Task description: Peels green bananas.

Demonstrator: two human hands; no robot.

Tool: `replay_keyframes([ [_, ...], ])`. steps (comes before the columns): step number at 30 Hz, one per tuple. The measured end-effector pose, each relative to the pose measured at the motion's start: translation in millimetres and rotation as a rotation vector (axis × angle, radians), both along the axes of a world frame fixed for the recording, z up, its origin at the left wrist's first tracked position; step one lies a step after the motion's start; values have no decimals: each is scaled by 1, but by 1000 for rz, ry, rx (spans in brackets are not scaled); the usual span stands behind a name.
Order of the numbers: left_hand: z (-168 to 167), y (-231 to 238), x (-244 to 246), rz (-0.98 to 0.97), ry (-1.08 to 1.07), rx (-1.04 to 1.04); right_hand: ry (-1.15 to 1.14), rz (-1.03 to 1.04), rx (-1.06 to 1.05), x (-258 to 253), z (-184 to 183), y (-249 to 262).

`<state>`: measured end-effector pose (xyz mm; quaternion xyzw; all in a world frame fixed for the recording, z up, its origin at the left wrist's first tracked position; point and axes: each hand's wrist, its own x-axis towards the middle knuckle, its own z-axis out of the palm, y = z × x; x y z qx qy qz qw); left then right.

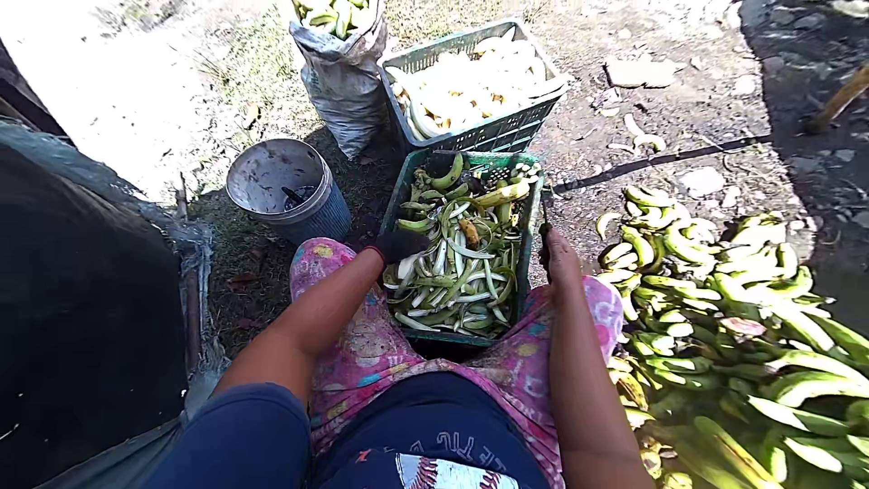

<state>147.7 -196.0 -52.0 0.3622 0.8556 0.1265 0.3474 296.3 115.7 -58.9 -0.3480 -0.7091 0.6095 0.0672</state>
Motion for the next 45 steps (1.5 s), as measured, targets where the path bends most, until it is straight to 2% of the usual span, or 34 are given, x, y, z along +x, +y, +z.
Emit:
replay_keyframes([
  [2, 36, 16, -32, 54, 31, -58, 41, -25, -4, -2, 0, 0],
  [3, 52, 22, -51, 140, 72, 5, 48, -19, 8, -4, 0, 1],
  [5, 82, 37, -82, 530, 69, 362, 36, 5, 57, -6, -2, 3],
  [7, 119, 60, -92, 997, -134, 811, 17, 33, 116, -6, -1, 5],
  [8, 128, 67, -98, 1115, -230, 981, 20, 42, 147, -7, -2, 5],
  [9, 129, 69, -103, 1149, -246, 1058, 30, 48, 180, -7, -5, 5],
  [10, 122, 67, -102, 1111, -177, 1026, 34, 66, 199, -7, -7, 5],
  [11, 110, 61, -97, 1015, -60, 884, 31, 92, 208, -7, -9, 6],
  [15, 31, 23, -64, 576, 156, -38, -17, 159, 244, -13, -14, 8],
  [16, 14, 17, -50, 507, 170, -204, -31, 167, 245, -14, -13, 6],
  [17, 1, 11, -38, 479, 151, -271, -43, 175, 245, -15, -13, 5],
  [20, -34, -7, -20, 528, 167, -141, -64, 201, 259, -16, -17, 4],
  [23, -36, -12, -21, 598, 168, 5, -87, 226, 324, -13, -20, 3],
  [26, -10, -6, -32, 700, 141, 107, -120, 258, 377, -12, -20, 3],
  [30, 41, -13, -29, 874, 2, 569, -135, 283, 392, -7, -10, -21],
  [32, 70, -17, -22, 933, 8, 840, -57, 299, 407, -1, -5, -46],
  [34, 74, -16, -18, 1005, -24, 1103, 76, 344, 417, 9, -9, -76],
  [35, 68, -14, -13, 1055, -70, 1168, 117, 384, 415, 13, -15, -91],
  [37, 54, -14, 14, 1127, -115, 1083, 66, 505, 384, 17, -21, -114],
  [40, 37, -17, 69, 1114, -2, 866, -40, 586, 347, 9, -4, -126],
  [41, 34, -12, 75, 1101, 5, 870, 27, 562, 353, 5, 11, -130],
  [45, 38, 8, 81, 1065, 67, 982, 531, 385, 359, -5, 66, -151],
])
